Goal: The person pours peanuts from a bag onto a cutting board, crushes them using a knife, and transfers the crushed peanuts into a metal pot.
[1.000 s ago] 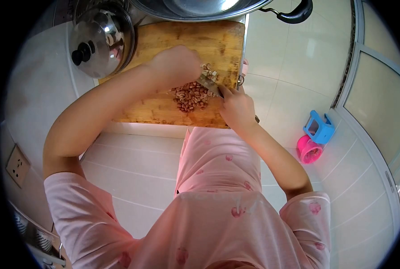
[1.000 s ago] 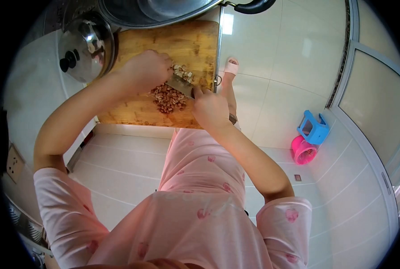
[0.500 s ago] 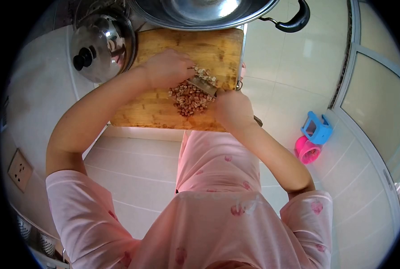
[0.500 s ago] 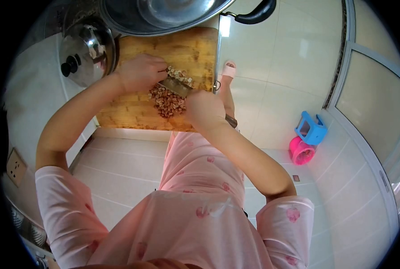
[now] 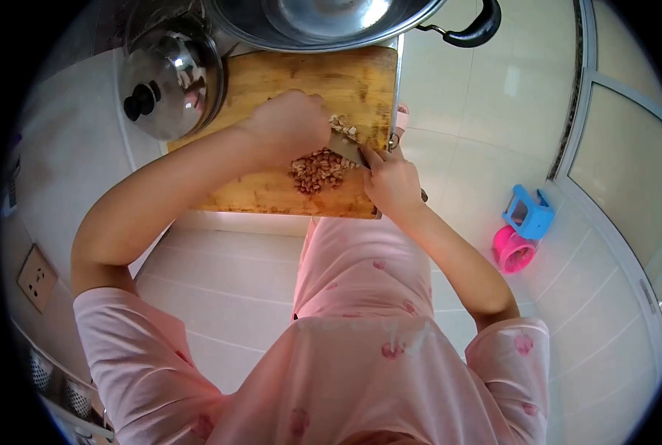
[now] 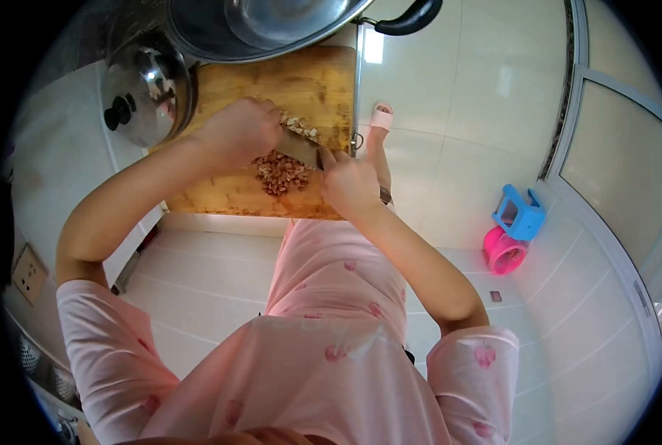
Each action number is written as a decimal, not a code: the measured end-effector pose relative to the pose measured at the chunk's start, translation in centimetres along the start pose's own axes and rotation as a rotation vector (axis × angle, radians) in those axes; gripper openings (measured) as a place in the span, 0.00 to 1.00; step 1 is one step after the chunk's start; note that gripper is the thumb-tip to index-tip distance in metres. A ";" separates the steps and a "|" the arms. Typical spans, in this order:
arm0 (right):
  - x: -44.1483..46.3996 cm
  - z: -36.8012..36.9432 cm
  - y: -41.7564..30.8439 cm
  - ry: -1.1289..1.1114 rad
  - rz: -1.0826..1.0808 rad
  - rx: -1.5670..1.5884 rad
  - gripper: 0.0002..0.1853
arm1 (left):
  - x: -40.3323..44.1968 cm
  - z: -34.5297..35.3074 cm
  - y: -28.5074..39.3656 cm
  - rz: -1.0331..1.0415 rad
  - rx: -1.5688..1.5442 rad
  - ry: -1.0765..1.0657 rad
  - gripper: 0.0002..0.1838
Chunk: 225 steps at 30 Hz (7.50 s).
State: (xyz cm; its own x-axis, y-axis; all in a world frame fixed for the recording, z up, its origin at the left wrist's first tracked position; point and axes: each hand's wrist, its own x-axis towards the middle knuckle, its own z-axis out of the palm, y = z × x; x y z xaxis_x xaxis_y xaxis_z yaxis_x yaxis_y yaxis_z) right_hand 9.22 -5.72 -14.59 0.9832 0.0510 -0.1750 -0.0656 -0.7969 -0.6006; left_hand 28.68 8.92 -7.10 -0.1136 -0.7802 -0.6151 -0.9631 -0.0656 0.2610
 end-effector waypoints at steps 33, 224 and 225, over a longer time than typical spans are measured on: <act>4.2 -4.4 -2.8 -0.435 0.091 -0.125 0.05 | 0.0 4.7 -3.6 0.037 -0.176 0.313 0.03; 1.1 0.0 -7.1 -0.621 -0.137 -0.319 0.09 | -6.7 16.4 8.6 -0.339 -0.323 0.618 0.06; 0.9 0.2 -6.8 -0.602 -0.146 -0.321 0.10 | -6.9 15.8 8.7 -0.352 -0.318 0.588 0.05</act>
State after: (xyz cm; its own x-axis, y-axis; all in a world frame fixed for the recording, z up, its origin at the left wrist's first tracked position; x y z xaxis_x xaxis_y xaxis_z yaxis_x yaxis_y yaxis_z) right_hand 10.50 -0.15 -10.83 0.7070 0.4217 -0.5678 0.2043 -0.8903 -0.4069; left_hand 17.23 23.53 -12.33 0.4230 -0.8774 -0.2264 -0.7912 -0.4794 0.3797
